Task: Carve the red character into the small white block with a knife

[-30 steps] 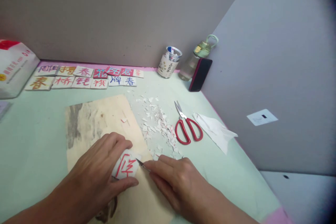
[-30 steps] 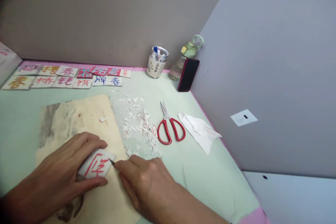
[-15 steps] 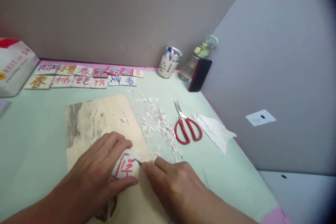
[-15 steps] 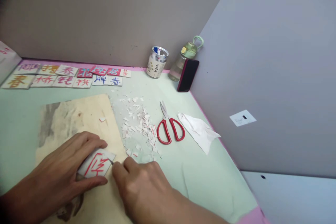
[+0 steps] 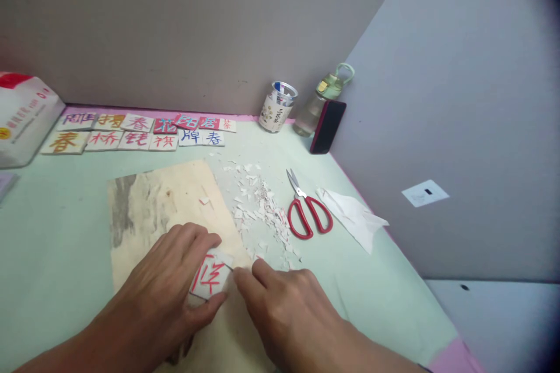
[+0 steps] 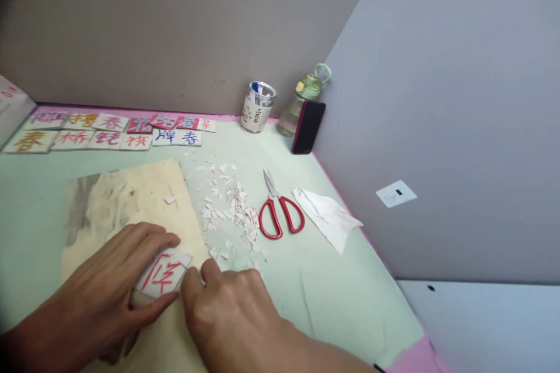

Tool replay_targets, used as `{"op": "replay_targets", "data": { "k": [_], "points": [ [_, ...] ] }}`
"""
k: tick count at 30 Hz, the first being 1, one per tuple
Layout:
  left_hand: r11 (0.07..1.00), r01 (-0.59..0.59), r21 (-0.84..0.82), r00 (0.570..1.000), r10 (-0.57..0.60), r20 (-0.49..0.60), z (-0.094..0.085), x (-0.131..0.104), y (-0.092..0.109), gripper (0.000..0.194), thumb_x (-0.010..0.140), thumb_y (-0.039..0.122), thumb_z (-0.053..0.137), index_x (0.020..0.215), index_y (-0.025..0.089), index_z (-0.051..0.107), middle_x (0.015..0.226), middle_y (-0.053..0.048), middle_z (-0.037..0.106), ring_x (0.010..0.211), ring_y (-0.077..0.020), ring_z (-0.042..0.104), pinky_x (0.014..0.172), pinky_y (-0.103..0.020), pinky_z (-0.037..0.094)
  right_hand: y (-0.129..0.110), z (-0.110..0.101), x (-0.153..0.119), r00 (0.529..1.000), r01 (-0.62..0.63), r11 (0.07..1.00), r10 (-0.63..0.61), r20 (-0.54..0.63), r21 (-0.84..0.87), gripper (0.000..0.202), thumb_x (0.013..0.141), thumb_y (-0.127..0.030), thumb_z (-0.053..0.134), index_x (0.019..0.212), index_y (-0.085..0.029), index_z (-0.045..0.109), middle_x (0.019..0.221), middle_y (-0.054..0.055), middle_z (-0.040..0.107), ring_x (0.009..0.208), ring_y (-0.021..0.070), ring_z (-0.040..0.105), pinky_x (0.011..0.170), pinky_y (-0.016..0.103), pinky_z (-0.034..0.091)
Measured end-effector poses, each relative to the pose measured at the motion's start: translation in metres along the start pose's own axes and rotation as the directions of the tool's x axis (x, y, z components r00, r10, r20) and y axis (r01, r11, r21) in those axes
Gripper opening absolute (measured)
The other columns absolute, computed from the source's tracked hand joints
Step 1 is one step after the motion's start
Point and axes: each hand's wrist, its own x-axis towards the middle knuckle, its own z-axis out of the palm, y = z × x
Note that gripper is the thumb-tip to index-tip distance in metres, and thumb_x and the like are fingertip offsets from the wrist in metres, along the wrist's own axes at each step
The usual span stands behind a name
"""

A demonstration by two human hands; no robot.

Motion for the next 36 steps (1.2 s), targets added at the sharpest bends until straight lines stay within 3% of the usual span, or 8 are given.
{"op": "replay_targets", "data": {
  "k": [5, 9, 13, 20, 30, 36],
  "points": [
    [0.999, 0.009, 0.037, 1.0, -0.009, -0.003, 0.001, -0.001, 0.001, 0.047, 0.085, 0.025, 0.062, 0.129, 0.026, 0.046, 0.117, -0.007, 0.057, 0.11, -0.03, 0.056, 0.093, -0.047, 0.049, 0.015, 0.004, -0.003, 0.989, -0.148, 0.989, 0.147, -0.012, -0.007, 0.024, 0.075, 0.001, 0.058, 0.086, -0.02, 0.056, 0.074, 0.0, 0.062, 0.048, 0.0128, 0.042, 0.046, 0.031, 0.013],
    [0.998, 0.04, 0.046, 0.998, -0.042, 0.037, 0.001, -0.002, -0.001, 0.058, 0.083, 0.023, 0.062, 0.138, 0.027, 0.042, 0.125, -0.007, 0.057, 0.117, -0.0308, 0.056, 0.098, -0.047, 0.05, 0.036, 0.009, -0.007, 0.965, -0.261, 0.951, 0.261, 0.021, 0.165, 0.017, 0.092, -0.005, 0.054, 0.095, -0.02, 0.061, 0.084, 0.0, 0.066, 0.06, 0.0126, 0.054, 0.053, 0.029, 0.024],
    [1.0, 0.019, -0.004, 0.996, -0.019, 0.084, -0.003, -0.003, -0.01, 0.072, 0.084, 0.02, 0.061, 0.15, 0.031, 0.035, 0.14, -0.005, 0.054, 0.129, -0.028, 0.054, 0.107, -0.041, 0.049, 0.047, 0.005, -0.011, 0.98, -0.182, 0.911, 0.199, -0.009, 0.37, 0.018, 0.105, -0.022, 0.048, 0.117, -0.021, 0.062, 0.093, 0.002, 0.066, 0.076, 0.0145, 0.061, 0.063, 0.027, 0.037],
    [0.999, 0.032, -0.043, 0.994, -0.027, 0.108, -0.009, -0.002, -0.019, 0.068, 0.089, 0.024, 0.06, 0.151, 0.035, 0.034, 0.144, -0.002, 0.055, 0.135, -0.0273, 0.049, 0.113, -0.042, 0.042, 0.046, 0.007, -0.014, 0.999, 0.006, 0.939, 0.008, -0.04, 0.344, 0.027, 0.109, -0.029, 0.044, 0.123, -0.023, 0.066, 0.083, -0.001, 0.06, 0.064, 0.0127, 0.054, 0.056, 0.028, 0.032],
    [0.995, 0.07, -0.069, 0.99, -0.061, 0.125, -0.008, -0.004, -0.022, 0.068, 0.09, 0.027, 0.061, 0.15, 0.037, 0.033, 0.146, -0.001, 0.054, 0.134, -0.0259, 0.053, 0.112, -0.039, 0.046, 0.044, 0.013, -0.015, 0.996, 0.055, 0.959, -0.034, -0.079, 0.277, 0.029, 0.109, -0.025, 0.041, 0.119, -0.019, 0.067, 0.079, -0.001, 0.057, 0.059, 0.0136, 0.046, 0.054, 0.03, 0.029],
    [0.997, 0.06, -0.047, 0.992, -0.054, 0.118, -0.008, -0.004, -0.025, 0.072, 0.088, 0.03, 0.066, 0.151, 0.039, 0.032, 0.147, -0.001, 0.055, 0.133, -0.0264, 0.054, 0.112, -0.04, 0.046, 0.045, 0.016, -0.016, 0.995, 0.054, 0.937, -0.022, -0.095, 0.345, 0.028, 0.108, -0.026, 0.043, 0.121, -0.02, 0.067, 0.08, 0.0, 0.058, 0.062, 0.0132, 0.049, 0.055, 0.029, 0.031]
  ]
}}
